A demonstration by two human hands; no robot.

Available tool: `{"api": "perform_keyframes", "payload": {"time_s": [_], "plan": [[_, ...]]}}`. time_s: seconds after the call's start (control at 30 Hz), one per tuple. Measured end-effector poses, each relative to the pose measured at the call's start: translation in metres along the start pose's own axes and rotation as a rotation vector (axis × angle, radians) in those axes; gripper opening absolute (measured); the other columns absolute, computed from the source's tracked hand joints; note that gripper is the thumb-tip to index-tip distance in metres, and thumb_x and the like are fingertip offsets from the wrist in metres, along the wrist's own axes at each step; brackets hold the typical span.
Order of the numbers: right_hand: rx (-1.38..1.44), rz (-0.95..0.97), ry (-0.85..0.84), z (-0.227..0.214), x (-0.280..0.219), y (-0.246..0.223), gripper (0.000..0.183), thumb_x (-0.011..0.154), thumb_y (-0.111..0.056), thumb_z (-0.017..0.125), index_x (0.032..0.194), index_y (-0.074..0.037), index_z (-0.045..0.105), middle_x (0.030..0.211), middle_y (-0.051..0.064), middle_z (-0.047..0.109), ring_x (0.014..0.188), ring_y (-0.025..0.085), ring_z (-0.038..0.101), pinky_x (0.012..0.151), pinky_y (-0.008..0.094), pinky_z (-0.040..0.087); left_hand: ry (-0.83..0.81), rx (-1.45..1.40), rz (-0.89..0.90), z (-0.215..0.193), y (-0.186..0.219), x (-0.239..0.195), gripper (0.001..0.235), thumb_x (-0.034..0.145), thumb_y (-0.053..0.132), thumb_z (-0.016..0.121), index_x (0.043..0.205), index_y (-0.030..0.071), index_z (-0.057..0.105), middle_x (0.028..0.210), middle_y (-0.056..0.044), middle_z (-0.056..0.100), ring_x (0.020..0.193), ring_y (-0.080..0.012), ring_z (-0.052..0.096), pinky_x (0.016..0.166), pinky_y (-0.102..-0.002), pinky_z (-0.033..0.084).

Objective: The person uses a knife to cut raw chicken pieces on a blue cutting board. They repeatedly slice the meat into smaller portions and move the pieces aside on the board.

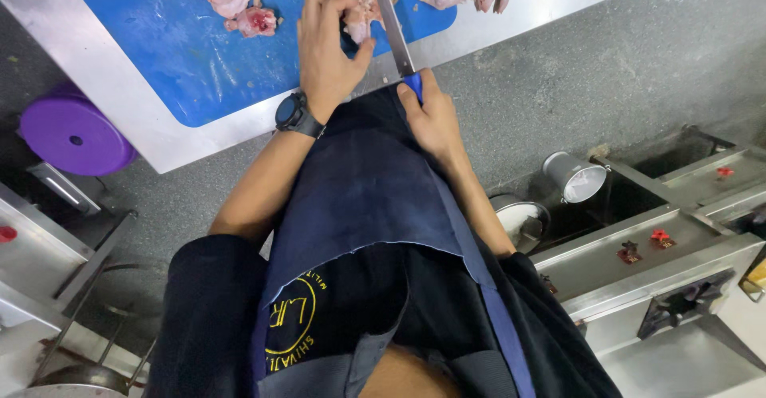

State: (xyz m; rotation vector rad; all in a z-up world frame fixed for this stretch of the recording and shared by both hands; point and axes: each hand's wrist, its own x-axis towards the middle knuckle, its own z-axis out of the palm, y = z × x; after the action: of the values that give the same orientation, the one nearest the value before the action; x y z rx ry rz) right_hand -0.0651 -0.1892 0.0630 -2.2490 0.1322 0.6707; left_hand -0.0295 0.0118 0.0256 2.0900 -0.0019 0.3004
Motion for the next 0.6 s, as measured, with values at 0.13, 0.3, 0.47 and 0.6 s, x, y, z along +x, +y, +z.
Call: {"api": "perform_keyframes", "payload": {"time_s": [0.13,0.3,0.47,0.6], "plan": [[-0.226,-0.001,-0.063,0.004,0.003,0.012,0.033,0.104,-0.034,0.056,0.114,-0.003,0.052,0.081,0.029,0.068,0.082,0.052,0.065,0.07,0.061,0.047,-0.008,-0.104,-0.042,-0.003,-0.005,-0.001,0.035,0.082,-0.002,0.08,0.109,0.006,0.06,0.113,-0.01,0.059,0.103,-0.0283,0.063,0.092,-0.038,0.052],[-0.333,-0.093,-0.093,0.001,0.023,-0.002,0.034,0.103,-0.032,0.057,0.114,0.0,0.049,0.082,0.031,0.067,0.079,0.053,0.064,0.069,0.063,0.046,-0.001,-0.145,-0.013,-0.004,-0.014,0.004,0.028,0.083,-0.003,0.079,0.103,0.004,0.061,0.104,-0.009,0.061,0.091,-0.0264,0.065,0.083,-0.035,0.055],[-0.36,-0.147,-0.069,0.014,0.032,-0.016,0.035,0.105,-0.031,0.055,0.119,0.0,0.048,0.082,0.03,0.068,0.08,0.052,0.065,0.071,0.063,0.048,0.012,-0.116,0.003,-0.004,-0.017,-0.005,0.028,0.08,-0.003,0.078,0.099,0.003,0.059,0.102,-0.01,0.06,0.09,-0.0281,0.064,0.081,-0.035,0.054],[-0.378,-0.017,-0.125,0.003,0.01,0.003,0.045,0.098,-0.029,0.057,0.126,0.003,0.043,0.08,0.034,0.066,0.075,0.055,0.064,0.068,0.065,0.047,0.078,-0.139,-0.012,0.005,-0.017,0.009,0.025,0.08,-0.003,0.076,0.097,0.004,0.059,0.102,-0.01,0.06,0.092,-0.0286,0.065,0.082,-0.035,0.055]]}}
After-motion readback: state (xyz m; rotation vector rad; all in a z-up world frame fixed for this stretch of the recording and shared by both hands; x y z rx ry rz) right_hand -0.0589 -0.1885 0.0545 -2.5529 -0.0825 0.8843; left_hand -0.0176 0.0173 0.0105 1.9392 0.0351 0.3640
